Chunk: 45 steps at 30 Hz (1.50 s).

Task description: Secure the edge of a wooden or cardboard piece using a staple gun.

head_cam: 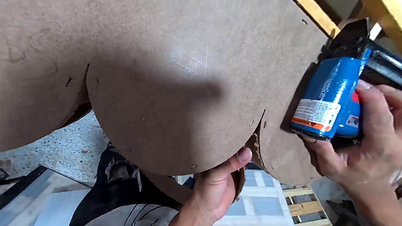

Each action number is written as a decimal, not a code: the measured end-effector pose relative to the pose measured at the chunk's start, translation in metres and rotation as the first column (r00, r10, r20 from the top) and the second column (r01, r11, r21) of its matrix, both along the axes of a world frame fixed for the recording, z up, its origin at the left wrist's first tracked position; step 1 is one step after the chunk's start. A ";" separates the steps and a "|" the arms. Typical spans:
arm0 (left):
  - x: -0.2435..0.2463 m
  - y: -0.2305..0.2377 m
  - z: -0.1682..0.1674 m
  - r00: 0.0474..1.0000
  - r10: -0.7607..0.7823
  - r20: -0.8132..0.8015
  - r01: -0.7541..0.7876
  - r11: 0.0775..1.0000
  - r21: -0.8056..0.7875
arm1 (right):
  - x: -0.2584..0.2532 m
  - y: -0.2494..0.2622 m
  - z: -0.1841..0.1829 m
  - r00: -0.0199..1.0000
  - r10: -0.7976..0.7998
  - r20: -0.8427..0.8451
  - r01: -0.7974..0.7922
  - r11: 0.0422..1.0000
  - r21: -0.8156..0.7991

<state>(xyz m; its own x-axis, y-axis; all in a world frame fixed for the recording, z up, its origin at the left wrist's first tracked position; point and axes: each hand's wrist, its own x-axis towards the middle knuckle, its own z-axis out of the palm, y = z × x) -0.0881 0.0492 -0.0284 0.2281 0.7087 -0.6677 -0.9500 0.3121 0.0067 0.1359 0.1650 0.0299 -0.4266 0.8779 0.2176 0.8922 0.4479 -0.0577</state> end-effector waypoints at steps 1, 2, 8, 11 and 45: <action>0.000 0.001 0.000 1.000 0.009 -0.010 -0.009 1.000 0.004 | 0.000 0.000 0.000 1.000 0.000 -0.001 0.000 1.000 0.005; 0.000 0.002 0.001 0.999 0.014 -0.032 -0.014 1.000 0.008 | 0.000 0.000 0.000 1.000 0.001 -0.002 -0.001 1.000 0.008; 0.000 0.007 0.013 0.978 -0.005 -0.209 -0.005 0.999 -0.044 | 0.001 0.000 -0.002 1.000 0.010 -0.018 -0.010 1.000 0.008; 0.000 0.013 0.019 0.973 -0.042 -0.228 0.023 0.996 -0.082 | 0.002 0.001 -0.002 1.000 0.010 -0.012 -0.010 1.000 0.014; 0.020 -0.005 0.010 0.898 -0.034 -0.439 0.082 0.993 0.091 | 0.006 -0.001 -0.001 0.999 0.005 -0.039 -0.005 1.000 -0.008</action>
